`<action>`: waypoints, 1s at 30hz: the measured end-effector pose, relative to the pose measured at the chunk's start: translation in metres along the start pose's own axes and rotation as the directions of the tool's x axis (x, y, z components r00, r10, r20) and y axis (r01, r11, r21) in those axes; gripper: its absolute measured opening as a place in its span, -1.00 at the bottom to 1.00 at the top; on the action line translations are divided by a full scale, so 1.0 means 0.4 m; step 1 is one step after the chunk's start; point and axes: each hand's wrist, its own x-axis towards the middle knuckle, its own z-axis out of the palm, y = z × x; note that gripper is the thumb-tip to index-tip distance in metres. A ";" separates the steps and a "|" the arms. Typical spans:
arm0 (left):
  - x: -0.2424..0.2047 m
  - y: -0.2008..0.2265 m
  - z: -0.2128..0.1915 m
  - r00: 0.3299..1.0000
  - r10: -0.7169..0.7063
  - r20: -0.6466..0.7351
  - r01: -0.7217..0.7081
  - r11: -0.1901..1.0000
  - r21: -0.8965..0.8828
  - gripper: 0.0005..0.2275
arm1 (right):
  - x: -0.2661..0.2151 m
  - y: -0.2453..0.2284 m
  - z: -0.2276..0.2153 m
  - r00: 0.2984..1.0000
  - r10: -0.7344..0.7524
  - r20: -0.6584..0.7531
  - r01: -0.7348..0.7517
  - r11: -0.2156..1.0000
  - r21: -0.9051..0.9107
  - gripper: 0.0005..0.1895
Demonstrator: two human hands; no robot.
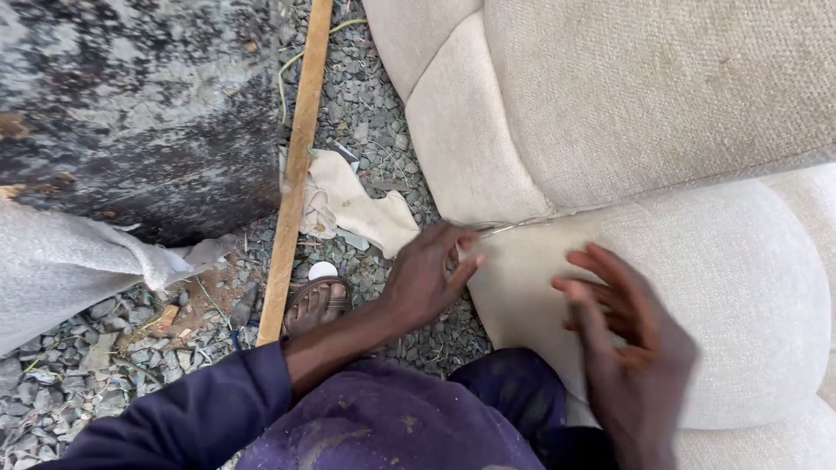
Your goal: Hand-stitching a seam on a white upholstered sofa using a curved needle and thread.
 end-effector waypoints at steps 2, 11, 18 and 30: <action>0.044 0.004 0.013 0.997 0.046 -0.068 -0.039 0.995 0.097 -0.72 | -0.021 0.015 -0.049 0.995 0.055 -0.084 -0.054 0.998 0.014 -0.62; 0.109 0.000 0.047 0.995 -0.094 0.017 0.090 0.982 0.164 -0.84 | -0.040 0.094 -0.096 0.967 0.136 -0.216 -0.139 0.990 0.001 -0.77; 0.099 -0.008 0.051 0.992 -0.123 0.003 0.118 0.961 0.251 -0.85 | -0.048 0.117 -0.070 0.955 0.048 -0.293 -0.048 0.999 0.008 -0.85; 0.100 0.037 0.051 1.000 -0.001 0.029 -0.003 0.990 0.139 -0.81 | -0.058 0.121 -0.060 0.942 0.034 -0.335 -0.031 0.999 0.012 -0.84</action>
